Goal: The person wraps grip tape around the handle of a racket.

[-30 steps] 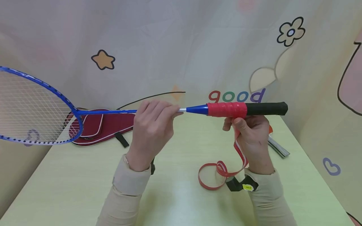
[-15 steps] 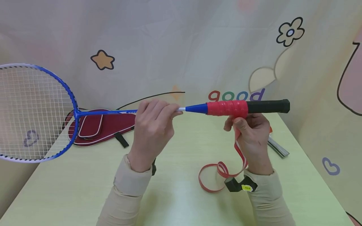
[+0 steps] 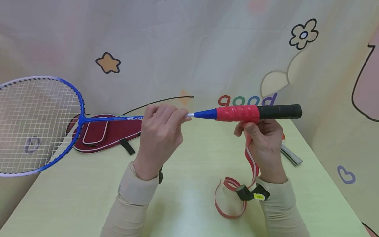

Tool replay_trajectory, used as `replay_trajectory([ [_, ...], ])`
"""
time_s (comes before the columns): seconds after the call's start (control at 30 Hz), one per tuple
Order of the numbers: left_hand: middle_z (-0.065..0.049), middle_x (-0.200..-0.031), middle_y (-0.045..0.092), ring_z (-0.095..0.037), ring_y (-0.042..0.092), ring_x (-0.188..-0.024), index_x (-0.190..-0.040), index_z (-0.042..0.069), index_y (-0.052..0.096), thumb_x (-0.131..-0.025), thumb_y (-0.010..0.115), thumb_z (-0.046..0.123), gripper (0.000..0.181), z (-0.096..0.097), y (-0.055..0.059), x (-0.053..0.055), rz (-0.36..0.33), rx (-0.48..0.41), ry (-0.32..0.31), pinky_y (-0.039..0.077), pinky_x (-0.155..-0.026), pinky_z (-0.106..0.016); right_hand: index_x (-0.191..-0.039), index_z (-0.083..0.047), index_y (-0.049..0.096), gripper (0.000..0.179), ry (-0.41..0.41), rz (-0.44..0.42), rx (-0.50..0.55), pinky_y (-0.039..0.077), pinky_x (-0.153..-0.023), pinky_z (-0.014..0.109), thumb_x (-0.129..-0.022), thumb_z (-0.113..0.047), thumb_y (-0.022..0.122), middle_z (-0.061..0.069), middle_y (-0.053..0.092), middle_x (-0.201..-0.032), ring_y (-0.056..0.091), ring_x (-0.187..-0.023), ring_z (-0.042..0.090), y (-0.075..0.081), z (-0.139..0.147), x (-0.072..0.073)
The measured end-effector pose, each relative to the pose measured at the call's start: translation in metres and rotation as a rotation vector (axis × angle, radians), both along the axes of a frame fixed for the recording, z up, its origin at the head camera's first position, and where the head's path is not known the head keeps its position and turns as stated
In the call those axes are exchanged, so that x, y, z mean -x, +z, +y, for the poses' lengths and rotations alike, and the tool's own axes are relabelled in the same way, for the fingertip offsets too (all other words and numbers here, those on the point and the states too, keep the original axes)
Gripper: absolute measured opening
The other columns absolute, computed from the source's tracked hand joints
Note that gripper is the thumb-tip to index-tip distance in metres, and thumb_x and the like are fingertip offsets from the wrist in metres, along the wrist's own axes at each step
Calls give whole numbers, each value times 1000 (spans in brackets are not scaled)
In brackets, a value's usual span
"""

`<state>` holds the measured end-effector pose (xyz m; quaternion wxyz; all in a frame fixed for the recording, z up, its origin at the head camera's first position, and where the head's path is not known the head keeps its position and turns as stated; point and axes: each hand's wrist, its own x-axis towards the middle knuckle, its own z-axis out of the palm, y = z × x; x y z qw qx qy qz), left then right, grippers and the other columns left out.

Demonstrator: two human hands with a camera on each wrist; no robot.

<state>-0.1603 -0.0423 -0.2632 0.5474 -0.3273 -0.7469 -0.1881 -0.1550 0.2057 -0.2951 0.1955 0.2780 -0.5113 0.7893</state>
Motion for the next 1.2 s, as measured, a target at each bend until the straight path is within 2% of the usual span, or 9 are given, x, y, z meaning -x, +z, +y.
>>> replay_trajectory([
  [0.23, -8, -69, 58, -23, 58, -69, -87, 2, 67, -92, 67, 11, 10, 0, 1, 2, -13, 31, 37, 43, -71, -38, -120, 6, 55, 30, -33, -19, -19, 53, -86, 36, -93, -2, 63, 18, 67, -94, 67, -73, 25, 1, 0, 0],
  [0.43, -8, -69, 58, -23, 56, -68, -88, 2, 67, -93, 65, 11, 11, 0, 1, 2, -22, 60, 38, 41, -68, -37, -119, 5, 56, 29, -42, -45, -2, 52, -88, 36, -93, -6, 64, 16, 68, -95, 67, -73, 24, 2, 1, -2],
  [0.6, -9, -69, 58, -24, 56, -67, -88, 1, 66, -95, 61, 10, 12, 0, 2, 2, -24, 69, 28, 39, -68, -39, -120, 5, 55, 34, -21, -59, 38, 54, -82, 33, -92, -10, 66, 18, 66, -102, 66, -73, 24, 2, 1, -1],
  [0.73, -9, -70, 59, -24, 57, -68, -88, 2, 67, -95, 61, 11, 12, 0, 1, 3, -24, 70, 33, 39, -69, -40, -122, 5, 55, 38, 15, -32, 77, 55, -77, 31, -90, -11, 69, 19, 65, -105, 65, -72, 24, 2, 1, 1],
  [0.93, -8, -71, 62, -23, 57, -69, -88, 4, 68, -94, 64, 13, 12, 1, -1, 2, -21, 78, 75, 40, -71, -39, -130, 5, 54, 48, 37, -17, 93, 55, -74, 30, -89, -12, 70, 17, 65, -108, 66, -74, 23, 1, 1, 3],
  [1.2, -7, -69, 62, -24, 55, -70, -86, 4, 68, -94, 63, 15, 14, 0, -1, 2, -22, 66, 90, 39, -72, -40, -123, 7, 57, 34, 6, -32, 85, 56, -74, 30, -92, -3, 65, 16, 68, -93, 65, -71, 23, 2, 1, 0],
])
